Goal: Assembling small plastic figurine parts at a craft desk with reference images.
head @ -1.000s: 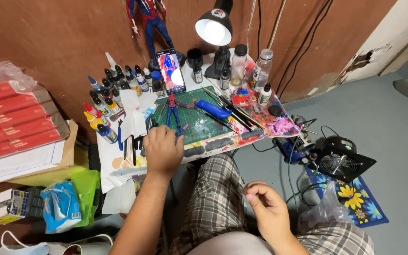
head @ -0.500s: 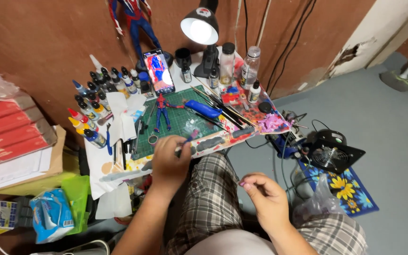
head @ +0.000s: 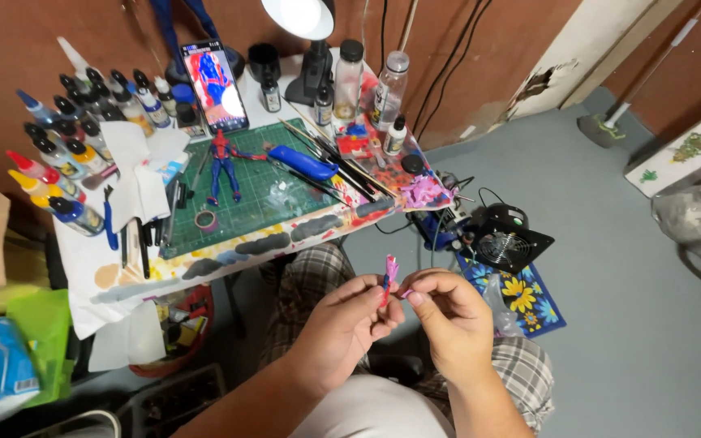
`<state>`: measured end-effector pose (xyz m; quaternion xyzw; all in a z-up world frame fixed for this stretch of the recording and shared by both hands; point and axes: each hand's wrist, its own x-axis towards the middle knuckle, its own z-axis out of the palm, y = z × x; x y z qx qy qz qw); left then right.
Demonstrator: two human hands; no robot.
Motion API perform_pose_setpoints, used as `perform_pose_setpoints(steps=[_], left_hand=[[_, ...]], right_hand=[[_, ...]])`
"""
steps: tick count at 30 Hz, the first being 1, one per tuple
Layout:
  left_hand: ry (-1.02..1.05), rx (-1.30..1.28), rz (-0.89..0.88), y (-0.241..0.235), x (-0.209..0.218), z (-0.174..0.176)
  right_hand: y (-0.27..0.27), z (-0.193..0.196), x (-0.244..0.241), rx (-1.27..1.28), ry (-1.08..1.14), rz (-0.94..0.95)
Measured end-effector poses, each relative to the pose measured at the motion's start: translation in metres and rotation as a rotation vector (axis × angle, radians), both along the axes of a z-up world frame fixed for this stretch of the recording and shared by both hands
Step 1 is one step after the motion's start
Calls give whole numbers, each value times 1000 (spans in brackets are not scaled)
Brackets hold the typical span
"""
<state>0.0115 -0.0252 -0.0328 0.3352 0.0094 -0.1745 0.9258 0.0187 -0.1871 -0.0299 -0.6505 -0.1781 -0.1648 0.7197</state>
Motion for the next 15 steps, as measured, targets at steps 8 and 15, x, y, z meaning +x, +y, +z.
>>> perform_pose_setpoints(steps=[8, 15], left_hand=[[31, 14, -22, -7, -4, -2], [50, -24, -80, -5, -2, -4]], right_hand=[[-5, 8, -1, -140, -30, 11], [1, 4, -3, -14, 112, 43]])
